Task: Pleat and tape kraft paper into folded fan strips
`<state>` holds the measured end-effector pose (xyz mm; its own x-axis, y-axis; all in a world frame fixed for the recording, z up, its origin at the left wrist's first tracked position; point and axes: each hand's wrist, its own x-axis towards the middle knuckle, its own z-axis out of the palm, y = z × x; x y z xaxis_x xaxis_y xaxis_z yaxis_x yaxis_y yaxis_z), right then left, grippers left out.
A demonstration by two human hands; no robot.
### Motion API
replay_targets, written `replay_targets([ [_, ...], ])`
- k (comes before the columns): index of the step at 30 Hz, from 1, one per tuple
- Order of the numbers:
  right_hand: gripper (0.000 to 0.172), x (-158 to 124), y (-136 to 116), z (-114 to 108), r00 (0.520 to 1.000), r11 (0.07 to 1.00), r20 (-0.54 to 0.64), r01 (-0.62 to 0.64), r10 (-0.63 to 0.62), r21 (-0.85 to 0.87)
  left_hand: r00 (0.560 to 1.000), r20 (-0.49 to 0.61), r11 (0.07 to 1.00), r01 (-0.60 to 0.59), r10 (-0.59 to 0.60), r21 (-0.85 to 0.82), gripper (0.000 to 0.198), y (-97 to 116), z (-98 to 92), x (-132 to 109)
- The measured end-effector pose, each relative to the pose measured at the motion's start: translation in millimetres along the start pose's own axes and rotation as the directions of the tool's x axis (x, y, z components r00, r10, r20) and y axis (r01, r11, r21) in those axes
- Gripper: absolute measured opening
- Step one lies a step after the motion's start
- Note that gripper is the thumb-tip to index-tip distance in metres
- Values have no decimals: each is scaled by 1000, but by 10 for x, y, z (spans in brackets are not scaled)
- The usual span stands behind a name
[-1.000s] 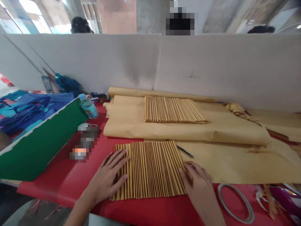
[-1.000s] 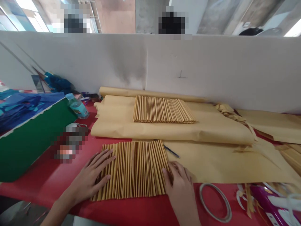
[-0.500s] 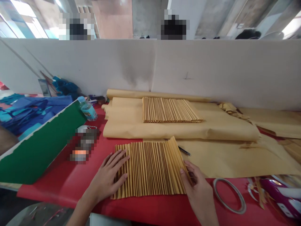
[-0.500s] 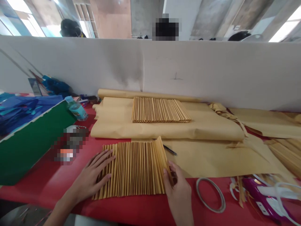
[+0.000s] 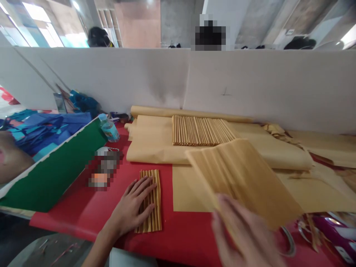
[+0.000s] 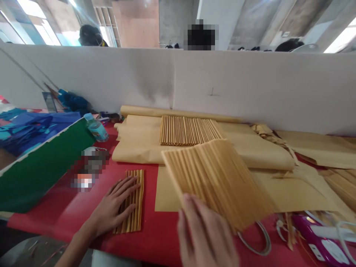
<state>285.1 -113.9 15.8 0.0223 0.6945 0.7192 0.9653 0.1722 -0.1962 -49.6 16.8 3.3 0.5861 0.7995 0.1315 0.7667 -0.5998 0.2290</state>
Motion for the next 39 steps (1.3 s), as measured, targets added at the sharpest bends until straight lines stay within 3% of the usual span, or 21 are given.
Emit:
replay_targets([
  [3,42,253,-667,457,978,992,170,126,-123,-9,1000,-12,1000,-5,5,5,61,-3,9,1],
  [6,52,239,-879,623,936,975,273,207,-221,80,1000,-16,1000,-8,8,10,64,-1,9,-5],
  [12,42,388,-534,591,864,955,413,230,-288,186,1000,-5,1000,-6,6,18,66,0,9,-18],
  [16,43,507,-397,748,799,914,446,370,-403,164,1000,-5,1000,-7,7,11,66,1,13,-11],
  [19,49,469,-372,846,775,908,479,390,-412,150,1000,-8,1000,-18,18,11,65,9,15,-13],
  [39,52,454,-396,849,744,915,534,330,-403,231,999,19,999,-29,29,-32,64,92,2,64],
])
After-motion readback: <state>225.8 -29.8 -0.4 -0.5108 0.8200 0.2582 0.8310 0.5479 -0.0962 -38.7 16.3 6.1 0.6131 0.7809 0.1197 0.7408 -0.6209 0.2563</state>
